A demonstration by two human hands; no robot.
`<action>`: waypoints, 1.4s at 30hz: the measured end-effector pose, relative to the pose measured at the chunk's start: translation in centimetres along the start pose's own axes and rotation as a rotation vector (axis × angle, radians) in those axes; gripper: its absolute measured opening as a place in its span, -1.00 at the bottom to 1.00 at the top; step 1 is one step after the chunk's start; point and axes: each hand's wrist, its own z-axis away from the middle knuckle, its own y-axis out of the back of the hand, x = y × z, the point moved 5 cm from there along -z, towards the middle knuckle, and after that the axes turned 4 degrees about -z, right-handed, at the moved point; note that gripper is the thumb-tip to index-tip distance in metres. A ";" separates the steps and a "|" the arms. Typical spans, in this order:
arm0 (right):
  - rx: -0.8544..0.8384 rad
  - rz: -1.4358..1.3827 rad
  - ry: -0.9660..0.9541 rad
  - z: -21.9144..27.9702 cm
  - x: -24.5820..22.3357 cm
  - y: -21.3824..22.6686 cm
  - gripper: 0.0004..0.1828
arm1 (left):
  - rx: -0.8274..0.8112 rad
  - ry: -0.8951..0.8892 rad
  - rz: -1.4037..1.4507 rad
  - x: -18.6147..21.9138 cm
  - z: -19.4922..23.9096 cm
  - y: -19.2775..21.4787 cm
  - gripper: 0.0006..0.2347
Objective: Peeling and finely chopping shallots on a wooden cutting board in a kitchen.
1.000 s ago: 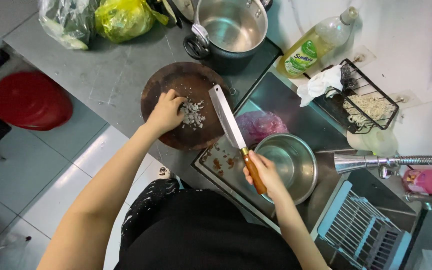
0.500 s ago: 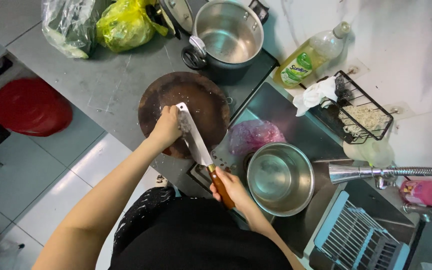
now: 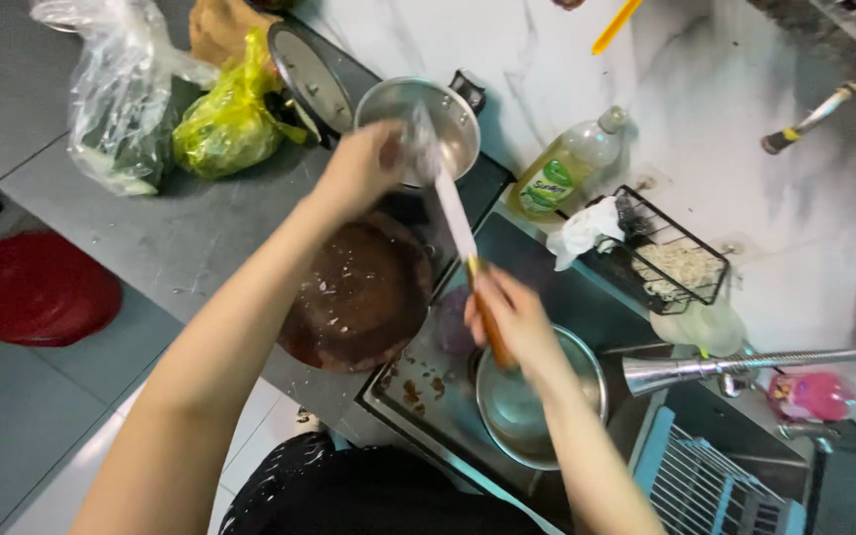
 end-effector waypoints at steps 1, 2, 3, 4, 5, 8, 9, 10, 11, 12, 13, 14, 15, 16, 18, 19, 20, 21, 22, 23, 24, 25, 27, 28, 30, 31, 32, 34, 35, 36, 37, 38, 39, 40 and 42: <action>0.009 0.003 0.001 -1.2 -1.2 0.1 -0.54 | -0.002 -0.006 0.007 -0.8 -1.8 -0.8 -0.52; 0.062 0.162 0.053 -2.6 -2.7 0.2 -0.56 | -0.035 0.068 -0.011 -2.1 -3.7 -1.5 -0.50; 0.116 0.321 0.103 -4.0 -4.3 0.3 -0.55 | -0.069 0.142 -0.029 -3.4 -5.5 -2.1 -0.49; 0.116 0.324 0.113 -4.9 -4.0 0.5 -0.55 | -0.061 0.136 -0.031 -4.6 -5.9 -3.3 -0.49; 0.153 0.356 0.085 -5.8 -3.6 1.0 -0.57 | -0.066 0.166 -0.138 -6.0 -6.5 -4.4 -0.48; 0.157 0.226 0.042 -8.1 -3.0 2.4 -0.61 | -0.038 0.107 -0.355 -3.1 -5.7 -4.9 -0.41; 0.119 0.060 0.005 -8.6 -2.5 2.7 -0.62 | -0.020 0.034 -0.461 -0.9 -4.5 -4.8 -0.35; 0.120 0.060 0.007 -8.0 -3.1 2.5 -0.62 | -0.019 0.032 -0.461 -0.4 -3.9 -5.0 -0.35; 0.100 -0.061 -0.034 -7.5 -3.5 2.2 -0.63 | -0.057 -0.079 -0.600 0.6 -3.3 -5.5 -0.25; 0.079 -0.183 -0.074 -6.9 -4.0 1.8 -0.63 | -0.095 -0.192 -0.738 1.5 -2.6 -6.1 -0.15; 0.080 -0.183 -0.071 -6.4 -4.2 1.8 -0.63 | -0.093 -0.195 -0.738 1.1 -2.8 -6.3 -0.15; 0.069 -0.228 -0.082 -5.8 -4.4 1.7 -0.63 | -0.098 -0.213 -0.800 0.7 -3.0 -6.7 -0.14; 0.058 -0.272 -0.092 -5.3 -4.6 1.6 -0.63 | -0.103 -0.231 -0.862 0.3 -3.2 -7.0 -0.11; 0.058 -0.271 -0.090 -4.6 -4.8 1.6 -0.63 | -0.100 -0.232 -0.861 -0.6 -3.7 -7.1 -0.11; 0.060 -0.315 -0.081 -3.1 -5.1 1.6 -0.62 | 0.004 -0.160 -0.888 -2.6 -4.6 -6.7 -0.09; 0.061 -0.315 -0.081 -2.7 -5.1 1.5 -0.62 | 0.003 -0.160 -0.887 -3.4 -5.4 -6.7 -0.09; 0.094 -0.327 -0.085 -2.2 -4.9 1.7 -0.63 | -0.093 -0.082 -0.853 -4.7 -6.1 -7.1 -0.17; 0.127 -0.340 -0.089 -1.6 -4.8 1.9 -0.64 | -0.189 -0.003 -0.817 -6.0 -6.6 -7.5 -0.24; 0.129 -0.340 -0.092 -1.6 -4.6 2.0 -0.64 | -0.192 -0.002 -0.815 -7.1 -7.4 -7.9 -0.24; 0.148 -0.351 -0.083 -1.5 -4.4 2.3 -0.64 | -0.258 0.054 -0.746 -8.5 -8.0 -8.4 -0.45; 0.166 -0.361 -0.075 -1.3 -4.1 2.5 -0.63 | -0.325 0.110 -0.676 -9.8 -8.5 -9.0 -0.65; 0.168 -0.361 -0.079 -1.1 -3.9 2.5 -0.63 | -0.329 0.112 -0.674 -7.3 -8.6 -8.1 -0.65; 0.176 -0.399 -0.059 -1.0 -3.9 2.4 -0.62 | -0.285 0.253 -0.595 -2.8 -9.3 -5.7 -0.55; 0.175 -0.400 -0.059 -0.9 -3.9 2.4 -0.62 | -0.285 0.253 -0.595 -4.9 -10.0 -6.9 -0.55; 0.166 -0.443 -0.049 -0.8 -3.8 2.2 -0.59 | -0.498 0.283 -0.658 -9.6 -11.0 -10.2 -0.68; 0.165 -0.445 -0.049 -0.8 -3.8 2.2 -0.59 | -0.498 0.282 -0.660 -7.9 -10.7 -9.5 -0.68; 0.163 -0.453 -0.048 -0.7 -3.7 2.0 -0.58 | -0.592 0.335 -0.685 -6.5 -10.0 -9.1 -0.61; 0.160 -0.464 -0.051 -0.3 -3.7 1.9 -0.57 | -0.688 0.391 -0.711 -5.6 -9.2 -9.0 -0.53; 0.164 -0.466 -0.048 -0.1 -3.7 1.8 -0.57 | -0.568 0.314 -0.740 -5.7 -9.5 -8.9 -0.59; 0.167 -0.466 -0.048 0.2 -3.8 1.7 -0.57 | -0.447 0.242 -0.765 -5.9 -9.5 -8.8 -0.62; 0.167 -0.466 -0.055 0.2 -3.7 1.9 -0.57 | -0.452 0.247 -0.763 -5.7 -9.7 -8.4 -0.62; 0.174 -0.467 -0.031 0.4 -3.3 1.9 -0.56 | -0.295 0.037 -0.840 -4.7 -9.3 -7.6 -0.52; 0.180 -0.468 -0.006 0.6 -2.9 1.9 -0.55 | -0.136 -0.175 -0.907 -3.7 -8.5 -6.8 -0.40; 0.168 -0.469 -0.049 1.6 -1.8 2.0 -0.55 | -0.162 -0.137 -0.905 -3.2 -6.2 -5.6 -0.40; 0.090 -0.440 0.032 2.8 -0.8 2.1 -0.50 | 0.053 -0.140 -0.678 -1.1 -2.8 -1.9 -0.41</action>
